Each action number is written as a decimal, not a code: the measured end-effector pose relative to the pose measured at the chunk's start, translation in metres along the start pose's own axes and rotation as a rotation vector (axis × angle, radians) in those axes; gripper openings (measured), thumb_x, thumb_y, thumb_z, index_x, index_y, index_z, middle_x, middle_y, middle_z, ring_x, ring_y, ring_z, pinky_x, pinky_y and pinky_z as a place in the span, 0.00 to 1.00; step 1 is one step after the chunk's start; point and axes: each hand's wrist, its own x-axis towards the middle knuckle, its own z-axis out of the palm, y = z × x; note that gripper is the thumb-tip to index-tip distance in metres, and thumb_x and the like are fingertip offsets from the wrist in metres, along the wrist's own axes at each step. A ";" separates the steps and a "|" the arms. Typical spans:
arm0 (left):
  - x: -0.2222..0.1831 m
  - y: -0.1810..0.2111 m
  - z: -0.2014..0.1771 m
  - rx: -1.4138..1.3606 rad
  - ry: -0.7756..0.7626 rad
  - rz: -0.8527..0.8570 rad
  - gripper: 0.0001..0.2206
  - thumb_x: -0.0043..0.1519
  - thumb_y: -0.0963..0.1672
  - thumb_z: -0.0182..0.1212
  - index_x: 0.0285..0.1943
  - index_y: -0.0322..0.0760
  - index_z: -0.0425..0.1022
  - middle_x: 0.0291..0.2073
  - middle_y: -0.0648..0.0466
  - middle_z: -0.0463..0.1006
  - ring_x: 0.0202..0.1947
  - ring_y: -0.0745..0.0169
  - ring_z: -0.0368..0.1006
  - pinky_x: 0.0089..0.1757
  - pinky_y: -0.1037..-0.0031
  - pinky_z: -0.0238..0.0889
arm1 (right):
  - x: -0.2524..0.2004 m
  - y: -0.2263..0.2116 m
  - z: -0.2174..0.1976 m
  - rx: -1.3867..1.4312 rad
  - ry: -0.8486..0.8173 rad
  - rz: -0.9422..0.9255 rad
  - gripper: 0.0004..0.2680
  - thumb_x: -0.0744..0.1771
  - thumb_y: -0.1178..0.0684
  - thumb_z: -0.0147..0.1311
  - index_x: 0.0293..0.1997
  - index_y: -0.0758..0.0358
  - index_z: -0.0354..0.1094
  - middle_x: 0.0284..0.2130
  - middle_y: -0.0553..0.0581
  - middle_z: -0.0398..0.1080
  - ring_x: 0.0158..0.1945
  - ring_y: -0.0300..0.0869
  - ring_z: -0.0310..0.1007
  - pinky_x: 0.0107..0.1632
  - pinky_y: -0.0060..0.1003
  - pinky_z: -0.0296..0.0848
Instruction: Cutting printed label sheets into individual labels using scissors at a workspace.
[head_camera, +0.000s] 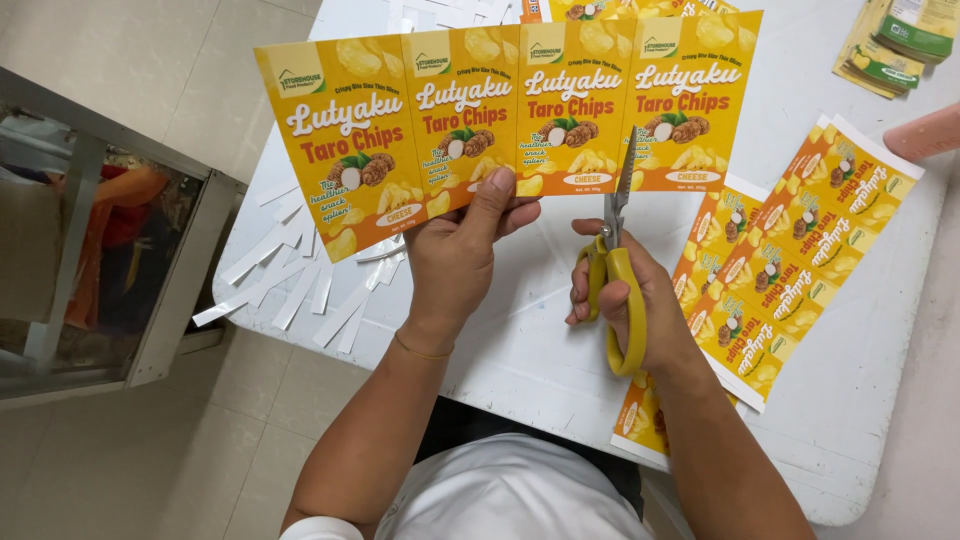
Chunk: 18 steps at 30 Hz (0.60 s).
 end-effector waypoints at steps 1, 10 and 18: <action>-0.001 -0.001 0.000 0.001 0.000 0.000 0.14 0.67 0.47 0.61 0.54 0.32 0.68 0.40 0.43 0.81 0.38 0.53 0.84 0.48 0.62 0.78 | 0.000 0.000 0.000 0.001 0.000 0.000 0.39 0.59 0.22 0.50 0.66 0.69 0.56 0.26 0.58 0.66 0.29 0.41 0.73 0.39 0.41 0.84; -0.003 0.000 -0.001 -0.010 -0.010 -0.017 0.15 0.67 0.47 0.61 0.56 0.32 0.68 0.41 0.43 0.81 0.39 0.52 0.84 0.49 0.60 0.76 | 0.001 0.000 0.001 0.018 -0.011 0.011 0.39 0.58 0.22 0.51 0.66 0.69 0.56 0.26 0.57 0.66 0.29 0.40 0.73 0.39 0.40 0.85; -0.004 -0.003 -0.002 -0.012 -0.002 -0.007 0.15 0.68 0.46 0.61 0.56 0.31 0.68 0.42 0.42 0.80 0.38 0.52 0.84 0.49 0.60 0.77 | 0.001 0.001 0.001 0.014 -0.017 0.001 0.39 0.59 0.22 0.51 0.66 0.69 0.56 0.26 0.56 0.66 0.29 0.40 0.73 0.40 0.41 0.85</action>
